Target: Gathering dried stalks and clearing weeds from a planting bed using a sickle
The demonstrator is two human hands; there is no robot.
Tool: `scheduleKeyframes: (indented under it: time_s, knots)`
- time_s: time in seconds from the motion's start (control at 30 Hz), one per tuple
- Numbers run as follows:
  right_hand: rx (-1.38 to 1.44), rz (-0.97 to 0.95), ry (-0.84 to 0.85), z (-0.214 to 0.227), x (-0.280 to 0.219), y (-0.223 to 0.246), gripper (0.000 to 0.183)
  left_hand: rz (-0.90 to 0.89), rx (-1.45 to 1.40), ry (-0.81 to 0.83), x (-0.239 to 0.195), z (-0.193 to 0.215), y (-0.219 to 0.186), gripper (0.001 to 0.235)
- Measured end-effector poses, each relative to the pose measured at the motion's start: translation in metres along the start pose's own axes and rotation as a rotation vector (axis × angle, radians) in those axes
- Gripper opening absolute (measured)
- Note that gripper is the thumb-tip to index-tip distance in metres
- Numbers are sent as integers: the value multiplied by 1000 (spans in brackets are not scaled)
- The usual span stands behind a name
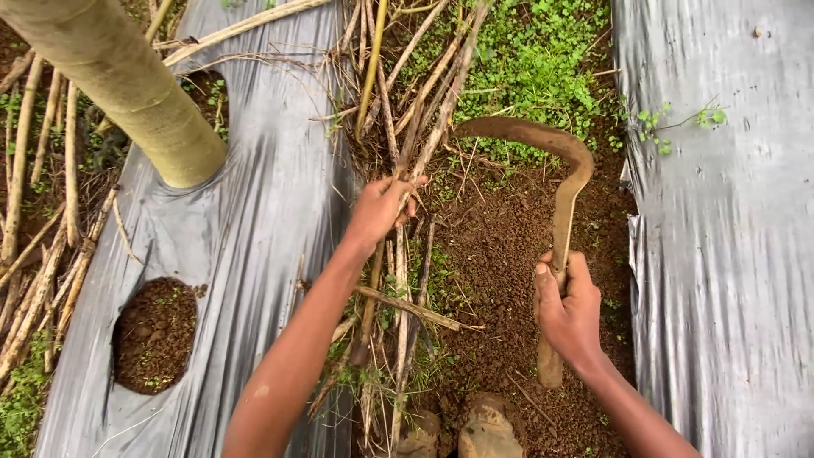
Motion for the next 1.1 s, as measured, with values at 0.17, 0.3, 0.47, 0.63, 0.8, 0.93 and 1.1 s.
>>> scheduleKeyframes:
  time_s: [0.17, 0.3, 0.47, 0.63, 0.8, 0.93, 1.1]
  knots:
    - [-65, 31, 22, -6, 0, 6, 10, -97, 61, -57, -16, 15, 11, 29]
    - [-180, 115, 20, 0, 0, 43, 12, -89, 152, -56, -24, 17, 8, 24]
    - [-149, 291, -105, 11, -1, 65, 10, -138, 141, -35, -27, 8, -12, 26]
    - [-97, -344, 118, -20, -36, -25, 13, -124, 99, -23, -35, 4, -17, 21]
    - [-23, -390, 193, -23, -48, -64, 7, 126, 92, 101, -14, -7, 40, 16]
    - [-101, -388, 189, -13, -39, -53, 6, 114, 56, 163, -8, -12, 37, 27]
    - [-108, -193, 149, -11, -24, -23, 5, 117, -35, 106, -17, -7, 8, 34]
Point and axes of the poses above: each hand's wrist, its own x-axis towards the middle knuckle, its own z-axis out of the back of the hand, y = z × x, the point moved 10 cm from there along x, towards the middle knuckle, and after that the axes turned 12 degrees about y, right-handed, at the moved point
